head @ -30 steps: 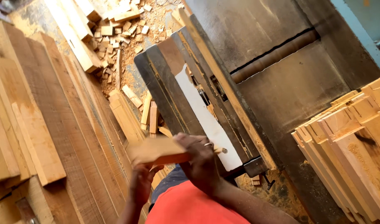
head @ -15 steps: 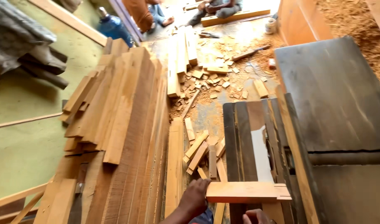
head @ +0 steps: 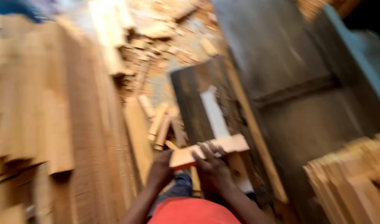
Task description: The person picks up a wooden board, aligns it against the fence of a table saw, and pushes it through the blade, repeating this process with several more boards.
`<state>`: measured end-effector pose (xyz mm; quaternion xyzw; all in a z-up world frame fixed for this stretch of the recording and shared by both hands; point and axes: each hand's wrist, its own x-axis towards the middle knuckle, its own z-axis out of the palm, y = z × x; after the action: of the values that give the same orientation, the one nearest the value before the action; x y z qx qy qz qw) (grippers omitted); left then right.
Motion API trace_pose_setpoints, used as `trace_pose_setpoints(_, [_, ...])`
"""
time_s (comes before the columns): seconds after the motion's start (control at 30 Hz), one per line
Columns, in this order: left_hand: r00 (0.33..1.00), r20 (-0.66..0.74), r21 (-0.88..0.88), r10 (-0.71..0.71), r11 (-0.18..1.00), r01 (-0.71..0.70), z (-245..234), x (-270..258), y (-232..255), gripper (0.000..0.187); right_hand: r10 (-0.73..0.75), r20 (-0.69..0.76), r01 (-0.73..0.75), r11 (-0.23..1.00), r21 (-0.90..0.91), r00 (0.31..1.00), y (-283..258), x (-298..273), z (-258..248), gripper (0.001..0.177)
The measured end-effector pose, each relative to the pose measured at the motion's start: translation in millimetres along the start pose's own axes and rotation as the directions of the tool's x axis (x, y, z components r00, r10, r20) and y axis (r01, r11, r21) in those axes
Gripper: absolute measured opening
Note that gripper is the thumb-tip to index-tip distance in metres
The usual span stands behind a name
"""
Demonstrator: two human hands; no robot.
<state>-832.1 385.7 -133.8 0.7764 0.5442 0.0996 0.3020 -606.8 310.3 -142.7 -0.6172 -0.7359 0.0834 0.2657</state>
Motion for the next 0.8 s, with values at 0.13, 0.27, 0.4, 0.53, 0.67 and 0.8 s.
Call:
trace_pose_setpoints(0.13, [0.999,-0.031,0.130,0.043,0.991,-0.039,-10,4,4,0.060,-0.033,0.013,0.034,0.999,-0.018,0.999,7,12,7,0.053])
trace_pose_setpoints(0.27, [1.000,-0.025,0.191,-0.006,0.982,0.011,-11,12,7,0.062,-0.049,0.037,0.049,0.999,-0.007,0.998,14,18,14,0.054])
trace_pose_setpoints(0.4, [0.999,-0.020,0.204,-0.034,0.978,0.037,-16,15,17,0.067,-0.041,0.042,0.043,0.998,-0.039,0.998,16,19,11,0.057])
trace_pose_setpoints(0.53, [0.999,-0.023,0.204,-0.023,0.979,0.027,-12,15,18,0.068,-0.022,0.053,0.024,0.999,-0.041,0.998,18,18,10,0.058])
trace_pose_setpoints(0.67, [0.999,-0.003,0.210,-0.042,0.977,0.042,-13,17,21,0.067,-0.014,0.043,0.016,0.999,-0.048,0.999,19,19,10,0.057])
trace_pose_setpoints(0.8, [0.995,0.032,0.247,-0.095,0.965,0.084,-14,21,23,0.070,-0.029,0.026,0.029,0.999,-0.022,0.999,22,20,14,0.054])
